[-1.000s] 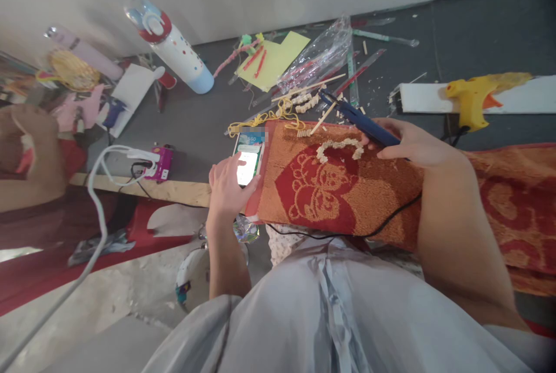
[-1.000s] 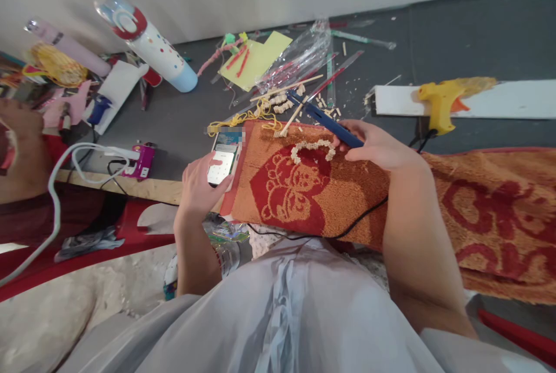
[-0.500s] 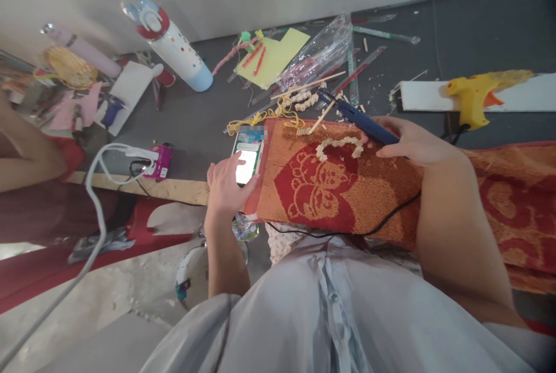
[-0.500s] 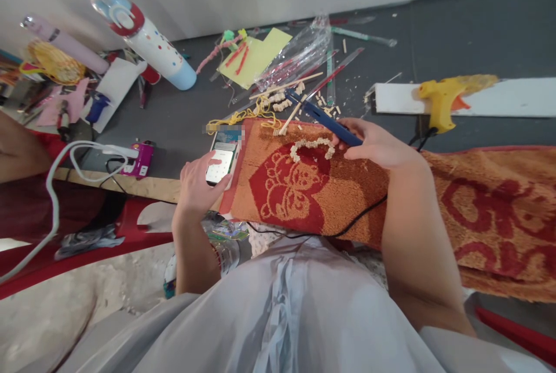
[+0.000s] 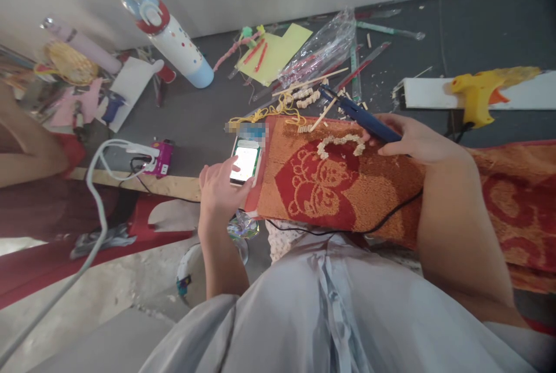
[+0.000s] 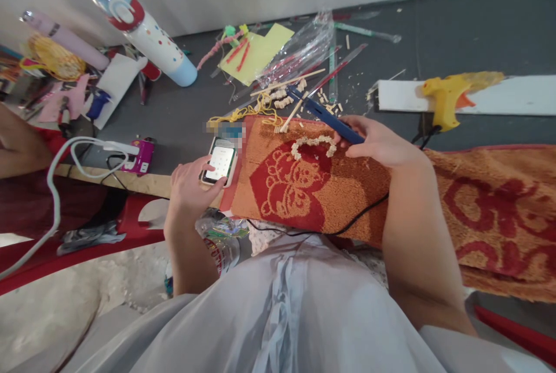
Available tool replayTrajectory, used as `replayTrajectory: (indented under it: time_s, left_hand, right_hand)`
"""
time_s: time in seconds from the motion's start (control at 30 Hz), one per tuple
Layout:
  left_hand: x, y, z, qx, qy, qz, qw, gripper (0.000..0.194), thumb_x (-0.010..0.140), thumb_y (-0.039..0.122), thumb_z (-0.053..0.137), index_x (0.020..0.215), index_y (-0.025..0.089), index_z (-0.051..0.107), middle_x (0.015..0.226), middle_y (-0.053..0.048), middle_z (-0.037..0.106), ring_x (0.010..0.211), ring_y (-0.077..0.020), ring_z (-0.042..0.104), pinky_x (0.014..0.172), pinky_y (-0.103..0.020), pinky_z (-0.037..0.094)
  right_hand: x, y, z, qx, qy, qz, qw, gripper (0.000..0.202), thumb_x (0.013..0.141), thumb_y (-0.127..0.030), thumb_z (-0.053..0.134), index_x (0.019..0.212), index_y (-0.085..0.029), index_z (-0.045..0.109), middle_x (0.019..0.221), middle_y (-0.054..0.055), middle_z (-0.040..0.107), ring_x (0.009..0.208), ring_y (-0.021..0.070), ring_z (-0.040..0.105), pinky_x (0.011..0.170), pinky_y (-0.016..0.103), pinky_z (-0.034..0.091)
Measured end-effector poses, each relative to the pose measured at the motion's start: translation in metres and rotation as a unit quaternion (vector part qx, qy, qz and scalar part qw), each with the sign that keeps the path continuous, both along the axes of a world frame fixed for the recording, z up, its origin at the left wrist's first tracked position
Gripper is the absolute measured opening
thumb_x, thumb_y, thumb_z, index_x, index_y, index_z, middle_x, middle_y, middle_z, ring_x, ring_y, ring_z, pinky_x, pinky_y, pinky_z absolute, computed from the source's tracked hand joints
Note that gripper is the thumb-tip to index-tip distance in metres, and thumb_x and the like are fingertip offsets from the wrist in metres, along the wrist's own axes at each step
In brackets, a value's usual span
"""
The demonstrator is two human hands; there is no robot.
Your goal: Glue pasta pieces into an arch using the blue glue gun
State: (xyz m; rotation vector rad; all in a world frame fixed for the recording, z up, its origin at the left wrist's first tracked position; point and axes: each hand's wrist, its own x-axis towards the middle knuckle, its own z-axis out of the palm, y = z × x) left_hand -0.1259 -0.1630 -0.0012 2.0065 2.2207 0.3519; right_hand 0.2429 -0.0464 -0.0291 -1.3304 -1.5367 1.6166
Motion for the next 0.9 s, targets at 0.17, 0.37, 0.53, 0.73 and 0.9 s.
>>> replayTrajectory:
  time_s: [0.17, 0.37, 0.53, 0.73, 0.9]
  left_hand:
    - [0.002, 0.005, -0.006, -0.010, -0.018, -0.027, 0.999, 0.061, 0.084, 0.042, 0.064, 0.139, 0.026, 0.045, 0.132, -0.007, 0.064, 0.128, -0.0296, 0.053, 0.117, -0.056, 0.027]
    - [0.003, 0.005, -0.011, 0.016, -0.020, -0.044, 0.999, 0.053, 0.085, 0.040, 0.063, 0.134, 0.025, 0.050, 0.119, -0.005, 0.070, 0.123, -0.0268, 0.057, 0.119, -0.056, 0.023]
    - [0.003, 0.005, -0.009, 0.056, -0.021, -0.058, 0.997, 0.043, 0.087, 0.037, 0.062, 0.128, 0.025, 0.056, 0.109, -0.003, 0.073, 0.114, -0.0244, 0.061, 0.118, -0.053, 0.024]
    - [0.001, 0.005, -0.006, 0.106, 0.000, -0.072, 0.992, 0.031, 0.089, 0.035, 0.058, 0.116, 0.022, 0.065, 0.093, -0.003, 0.073, 0.098, -0.0230, 0.062, 0.102, -0.042, 0.039]
    - [0.000, 0.004, -0.008, 0.091, 0.008, -0.051, 0.994, 0.032, 0.088, 0.032, 0.059, 0.118, 0.022, 0.065, 0.094, -0.004, 0.074, 0.101, -0.0250, 0.061, 0.098, -0.041, 0.039]
  right_hand:
    - [-0.001, 0.001, 0.000, -0.005, -0.001, 0.003, 1.000, 0.049, 0.051, -0.020, 0.070, 0.099, -0.020, 0.061, 0.093, 0.003, 0.062, 0.085, 0.0186, 0.054, 0.087, 0.037, 0.041]
    - [0.001, 0.001, 0.000, -0.011, 0.001, -0.002, 1.000, 0.050, 0.051, -0.018, 0.070, 0.100, -0.020, 0.061, 0.093, 0.003, 0.062, 0.087, 0.0188, 0.054, 0.089, 0.038, 0.040]
    - [0.002, 0.003, -0.002, -0.010, -0.004, 0.000, 1.000, 0.051, 0.051, -0.018, 0.069, 0.101, -0.020, 0.061, 0.094, 0.003, 0.063, 0.087, 0.0192, 0.055, 0.091, 0.039, 0.041]
    - [0.000, 0.004, 0.001, -0.013, -0.004, 0.011, 1.000, 0.045, 0.050, -0.018, 0.068, 0.094, -0.020, 0.062, 0.094, 0.004, 0.063, 0.090, 0.0207, 0.056, 0.094, 0.041, 0.042]
    - [-0.002, 0.002, 0.004, -0.024, -0.013, -0.006, 1.000, 0.054, 0.048, -0.020, 0.068, 0.102, -0.019, 0.060, 0.095, 0.005, 0.063, 0.090, 0.0213, 0.056, 0.096, 0.042, 0.042]
